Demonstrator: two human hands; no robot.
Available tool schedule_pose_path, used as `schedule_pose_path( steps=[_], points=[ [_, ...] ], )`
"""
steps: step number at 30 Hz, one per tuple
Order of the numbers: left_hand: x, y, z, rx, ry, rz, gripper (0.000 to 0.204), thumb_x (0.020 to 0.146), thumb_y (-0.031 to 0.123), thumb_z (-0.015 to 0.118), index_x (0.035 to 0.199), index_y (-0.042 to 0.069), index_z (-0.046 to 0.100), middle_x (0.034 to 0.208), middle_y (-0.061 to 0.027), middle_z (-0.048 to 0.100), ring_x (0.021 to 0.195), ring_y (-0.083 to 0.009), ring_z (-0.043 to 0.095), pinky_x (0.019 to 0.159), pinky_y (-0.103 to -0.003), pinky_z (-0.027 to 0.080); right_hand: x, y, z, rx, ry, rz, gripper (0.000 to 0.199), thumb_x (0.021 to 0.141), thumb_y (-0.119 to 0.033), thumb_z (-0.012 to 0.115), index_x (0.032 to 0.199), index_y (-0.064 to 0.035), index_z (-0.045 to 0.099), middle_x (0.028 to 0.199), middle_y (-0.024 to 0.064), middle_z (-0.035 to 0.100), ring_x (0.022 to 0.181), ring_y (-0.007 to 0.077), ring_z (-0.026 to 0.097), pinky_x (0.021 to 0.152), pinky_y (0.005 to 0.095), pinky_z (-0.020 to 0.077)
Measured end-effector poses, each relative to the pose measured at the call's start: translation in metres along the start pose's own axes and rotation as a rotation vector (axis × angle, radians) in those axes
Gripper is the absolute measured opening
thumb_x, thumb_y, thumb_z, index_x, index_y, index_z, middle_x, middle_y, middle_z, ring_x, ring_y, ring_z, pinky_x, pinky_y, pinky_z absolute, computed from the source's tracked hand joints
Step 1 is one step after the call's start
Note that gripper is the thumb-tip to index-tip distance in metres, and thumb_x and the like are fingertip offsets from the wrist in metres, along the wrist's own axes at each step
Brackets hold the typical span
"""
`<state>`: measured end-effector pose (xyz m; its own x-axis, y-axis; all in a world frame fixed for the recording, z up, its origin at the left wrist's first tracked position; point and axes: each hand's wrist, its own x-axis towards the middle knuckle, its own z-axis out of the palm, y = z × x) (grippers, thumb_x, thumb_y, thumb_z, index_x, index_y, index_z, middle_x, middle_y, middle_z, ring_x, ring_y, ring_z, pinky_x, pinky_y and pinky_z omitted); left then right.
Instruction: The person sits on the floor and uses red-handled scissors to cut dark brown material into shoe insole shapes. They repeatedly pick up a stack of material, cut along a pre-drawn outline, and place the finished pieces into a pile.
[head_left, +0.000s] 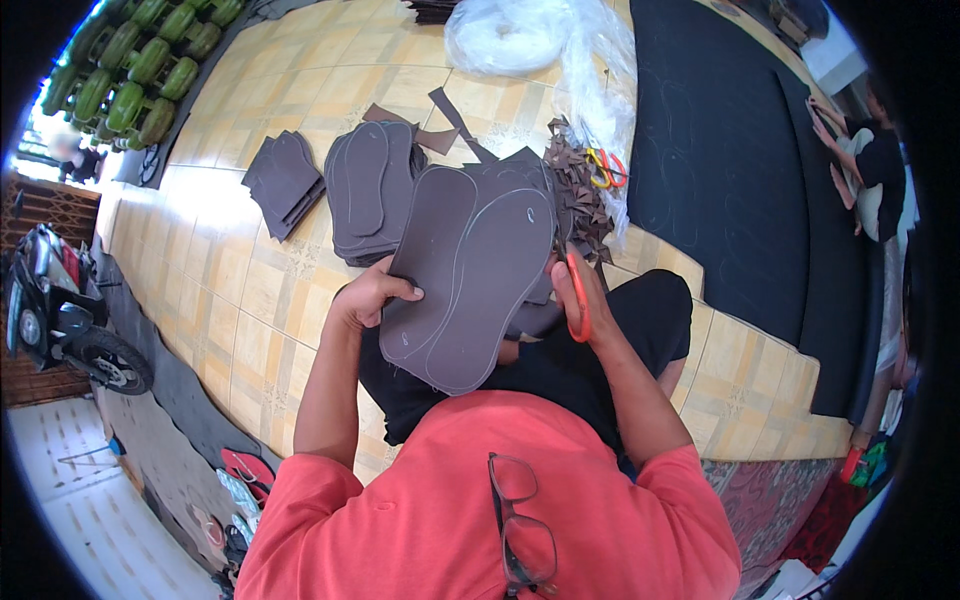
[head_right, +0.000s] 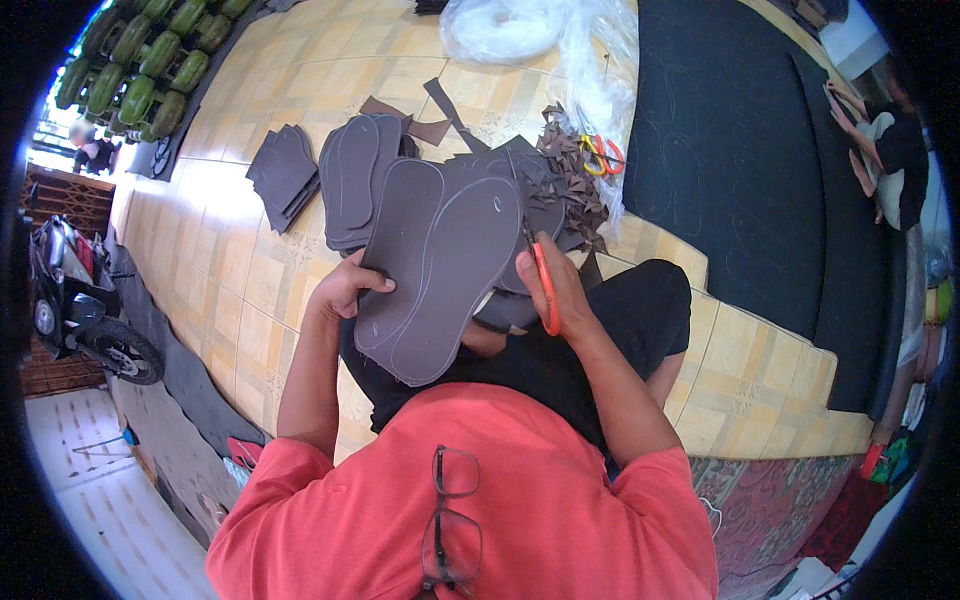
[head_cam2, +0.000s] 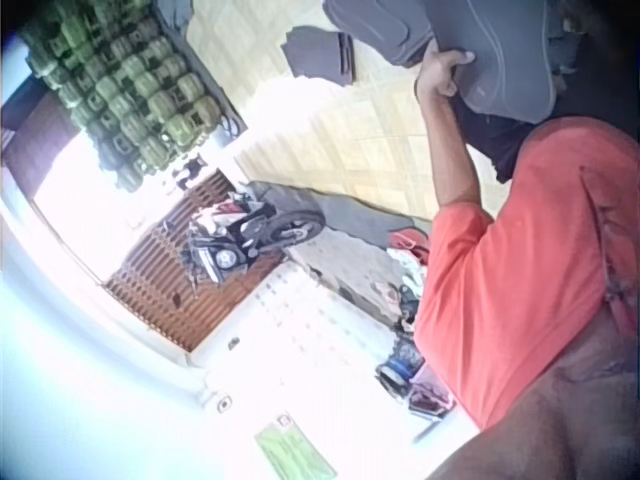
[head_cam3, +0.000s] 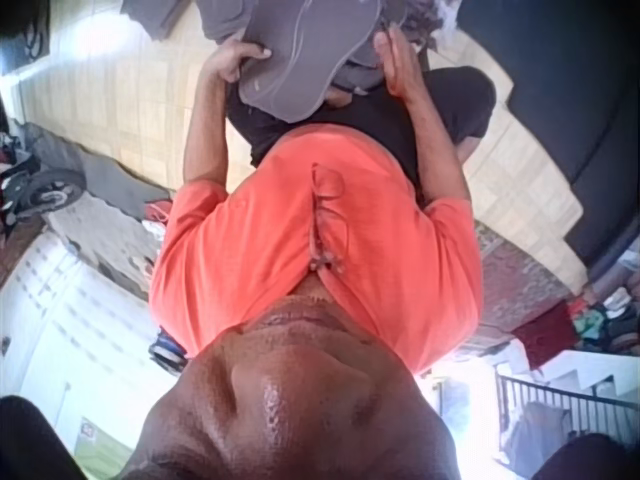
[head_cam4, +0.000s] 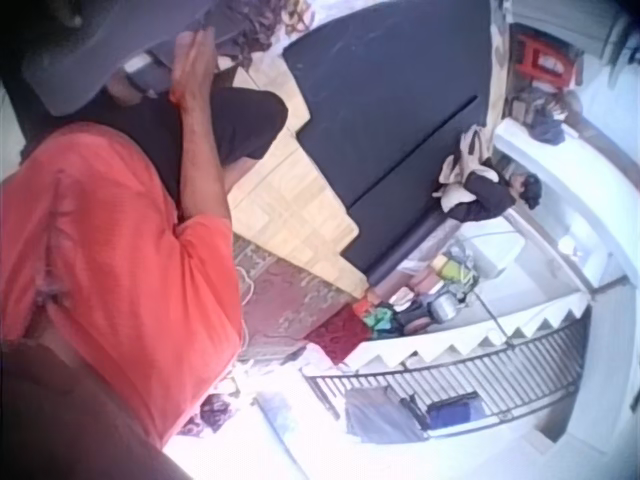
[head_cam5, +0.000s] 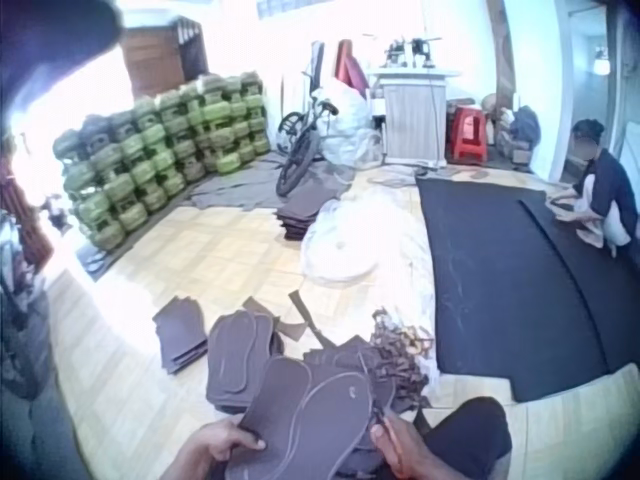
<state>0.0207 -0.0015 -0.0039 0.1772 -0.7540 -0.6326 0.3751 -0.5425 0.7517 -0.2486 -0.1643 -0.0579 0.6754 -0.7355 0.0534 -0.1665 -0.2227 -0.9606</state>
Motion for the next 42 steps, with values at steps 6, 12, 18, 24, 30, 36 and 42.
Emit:
schedule_pose_path(
  steps=[6, 12, 18, 24, 30, 36, 42],
  points=[
    [0.003, -0.007, -0.01, -0.046, -0.031, 0.015, 0.067, 0.064, 0.0, 0.067, 0.13, -0.002, 0.054, 0.114, -0.0093, 0.062, 0.107, -0.0211, 0.057, 0.097, -0.032, 0.043, -0.002, 0.013, -0.013, 0.187, -0.105, 0.213, 0.046, 0.099, -0.043, 0.042, 0.082, -0.0017, 0.055, 0.055, 0.0074, 0.048, 0.045, 0.0173, 0.05, 0.044, 0.0313, 0.0391],
    [0.011, 0.0, -0.035, -0.07, 0.138, 0.133, 0.056, 0.074, 0.002, 0.067, 0.129, -0.002, 0.052, 0.113, -0.0108, 0.063, 0.104, -0.0213, 0.06, 0.094, -0.033, 0.047, -0.011, 0.024, -0.016, 0.462, 0.08, 0.416, 0.051, 0.099, -0.047, 0.045, 0.078, -0.0014, 0.055, 0.051, 0.0033, 0.045, 0.038, 0.0122, 0.046, 0.034, 0.0269, 0.0339],
    [0.053, 0.039, -0.118, -0.032, 0.219, 0.171, 0.058, 0.083, 0.013, 0.069, 0.133, -0.003, 0.045, 0.117, -0.015, 0.062, 0.107, -0.0221, 0.061, 0.094, -0.036, 0.05, -0.038, 0.043, -0.025, 0.308, 0.107, 0.53, 0.052, 0.098, -0.047, 0.05, 0.08, 0.0017, 0.055, 0.051, 0.0032, 0.044, 0.036, 0.0121, 0.044, 0.033, 0.0269, 0.0347],
    [0.112, 0.011, -0.124, 1.156, 1.045, 0.648, 0.04, 0.085, 0.022, 0.068, 0.115, -0.003, 0.057, 0.11, -0.0245, 0.062, 0.093, -0.0362, 0.064, 0.081, -0.041, 0.051, -0.032, 0.05, -0.02, 0.352, 0.164, 0.543, 0.052, 0.097, -0.046, 0.053, 0.079, 0.0021, 0.055, 0.051, 0.0034, 0.044, 0.036, 0.0122, 0.044, 0.033, 0.0268, 0.0342],
    [0.146, -0.067, 0.032, 1.164, 0.332, 0.352, 0.041, 0.084, 0.032, 0.071, 0.099, -0.005, 0.063, 0.098, -0.0268, 0.065, 0.092, -0.0406, 0.064, 0.081, -0.045, 0.051, -0.02, 0.061, -0.017, 0.335, 0.168, 0.561, 0.053, 0.094, -0.049, 0.056, 0.079, 0.0017, 0.055, 0.051, 0.0026, 0.045, 0.036, 0.0115, 0.044, 0.033, 0.0261, 0.0342],
    [0.156, -0.117, 0.081, 1.27, 0.535, 0.23, 0.07, 0.069, 0.036, 0.085, 0.111, -0.007, 0.049, 0.115, -0.0248, 0.052, 0.105, -0.04, 0.056, 0.087, -0.046, 0.051, -0.017, 0.064, -0.02, 0.473, 0.259, 0.62, 0.051, 0.093, -0.047, 0.059, 0.08, 0.002, 0.055, 0.051, 0.0023, 0.044, 0.035, 0.012, 0.043, 0.032, 0.0266, 0.0336],
    [0.162, -0.107, 0.079, 1.276, 0.627, 0.219, 0.065, 0.064, 0.03, 0.088, 0.105, -0.003, 0.05, 0.108, -0.0216, 0.055, 0.103, -0.0391, 0.057, 0.085, -0.045, 0.05, -0.013, 0.067, -0.02, 0.482, 0.255, 0.617, 0.049, 0.092, -0.045, 0.061, 0.08, 0.002, 0.055, 0.051, 0.0019, 0.044, 0.036, 0.0121, 0.043, 0.033, 0.0269, 0.0343]
  ],
)
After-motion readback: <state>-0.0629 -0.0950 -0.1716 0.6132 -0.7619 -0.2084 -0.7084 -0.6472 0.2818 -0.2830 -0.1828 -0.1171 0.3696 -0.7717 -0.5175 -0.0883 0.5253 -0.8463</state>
